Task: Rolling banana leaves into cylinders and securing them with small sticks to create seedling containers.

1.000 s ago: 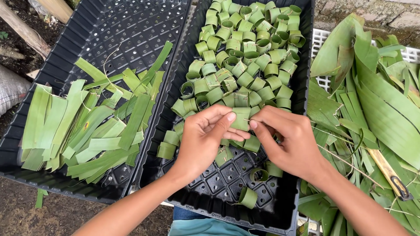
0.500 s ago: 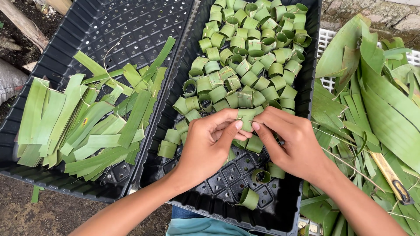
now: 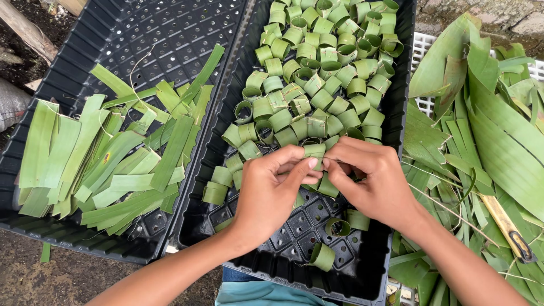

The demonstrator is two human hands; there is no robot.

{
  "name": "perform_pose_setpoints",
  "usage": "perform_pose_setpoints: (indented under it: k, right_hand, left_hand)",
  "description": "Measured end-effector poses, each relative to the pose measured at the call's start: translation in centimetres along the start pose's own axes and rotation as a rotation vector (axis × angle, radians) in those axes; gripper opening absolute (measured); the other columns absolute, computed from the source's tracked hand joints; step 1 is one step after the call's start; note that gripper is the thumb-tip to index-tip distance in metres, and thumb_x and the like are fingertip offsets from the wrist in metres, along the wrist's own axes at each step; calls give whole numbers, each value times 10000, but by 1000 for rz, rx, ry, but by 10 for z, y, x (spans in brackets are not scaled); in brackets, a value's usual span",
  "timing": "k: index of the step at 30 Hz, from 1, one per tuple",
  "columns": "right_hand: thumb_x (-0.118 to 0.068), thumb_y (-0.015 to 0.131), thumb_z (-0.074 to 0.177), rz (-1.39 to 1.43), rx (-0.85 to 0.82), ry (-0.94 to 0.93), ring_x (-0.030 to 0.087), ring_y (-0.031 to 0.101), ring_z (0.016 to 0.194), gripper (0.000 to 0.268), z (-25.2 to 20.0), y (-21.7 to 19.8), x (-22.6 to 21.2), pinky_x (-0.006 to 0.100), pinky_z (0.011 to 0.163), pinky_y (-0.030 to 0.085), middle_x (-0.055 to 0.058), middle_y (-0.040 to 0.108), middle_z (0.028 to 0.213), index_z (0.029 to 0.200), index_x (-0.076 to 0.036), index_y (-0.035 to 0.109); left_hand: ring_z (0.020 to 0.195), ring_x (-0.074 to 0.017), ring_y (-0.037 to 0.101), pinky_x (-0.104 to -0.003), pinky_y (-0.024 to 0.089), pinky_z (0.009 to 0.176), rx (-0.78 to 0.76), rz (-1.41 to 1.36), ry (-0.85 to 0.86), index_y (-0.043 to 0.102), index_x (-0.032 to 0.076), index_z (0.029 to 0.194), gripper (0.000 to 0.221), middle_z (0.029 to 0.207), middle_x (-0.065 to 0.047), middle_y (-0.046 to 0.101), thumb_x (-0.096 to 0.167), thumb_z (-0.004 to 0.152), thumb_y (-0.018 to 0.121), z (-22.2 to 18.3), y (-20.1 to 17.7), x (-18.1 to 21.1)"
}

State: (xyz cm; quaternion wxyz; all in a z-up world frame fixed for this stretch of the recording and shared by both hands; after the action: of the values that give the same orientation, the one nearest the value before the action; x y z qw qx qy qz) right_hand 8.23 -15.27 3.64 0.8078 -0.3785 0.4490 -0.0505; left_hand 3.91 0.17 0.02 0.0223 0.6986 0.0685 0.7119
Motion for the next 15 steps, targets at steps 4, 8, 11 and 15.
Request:
perform_pose_setpoints:
  k: [4, 8, 11, 15]
  right_hand:
    - [26, 637, 785, -33, 39, 36, 129, 408, 500, 36, -1, 5, -1, 266, 465, 340, 24, 586, 665, 760, 3, 650]
    - [3, 617, 854, 38, 27, 110, 121, 392, 512, 90, -2, 2, 1, 261, 469, 330, 20, 589, 662, 771, 11, 650]
    - [-15, 565, 888, 82, 40, 77, 130, 373, 514, 172, -4, -3, 1, 272, 477, 318, 33, 590, 643, 734, 18, 632]
    - [-77, 494, 928, 83, 71, -29, 138, 316, 491, 295, -9, -8, -11, 280, 487, 289, 38, 555, 614, 674, -2, 625]
  left_hand:
    - [480, -62, 493, -179, 389, 404, -17, 317, 308, 667, -7, 761, 146, 644, -44, 675, -112, 859, 693, -5, 9, 24]
    - [656, -114, 661, -221, 609, 595, -31, 223, 263, 643, -40, 863, 48, 781, -95, 729, -76, 888, 663, -2, 6, 20]
    - [726, -158, 739, -243, 605, 628, -111, -7, 35, 682, -45, 918, 39, 801, -128, 752, -14, 930, 661, 6, -1, 9]
    - [713, -158, 707, -237, 524, 578, -240, -248, -103, 709, -24, 939, 98, 842, -133, 759, 44, 965, 644, 6, -7, 9]
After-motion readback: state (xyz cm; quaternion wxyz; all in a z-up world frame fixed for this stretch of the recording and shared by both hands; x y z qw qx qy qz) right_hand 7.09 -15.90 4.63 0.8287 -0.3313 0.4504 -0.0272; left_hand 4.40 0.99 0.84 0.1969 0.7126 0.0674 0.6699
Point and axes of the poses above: each hand's wrist, its own z-axis towards the middle knuckle, its own y-axis out of the palm, x = y × z, the point moved 4 cm from there along z, towards the middle knuckle
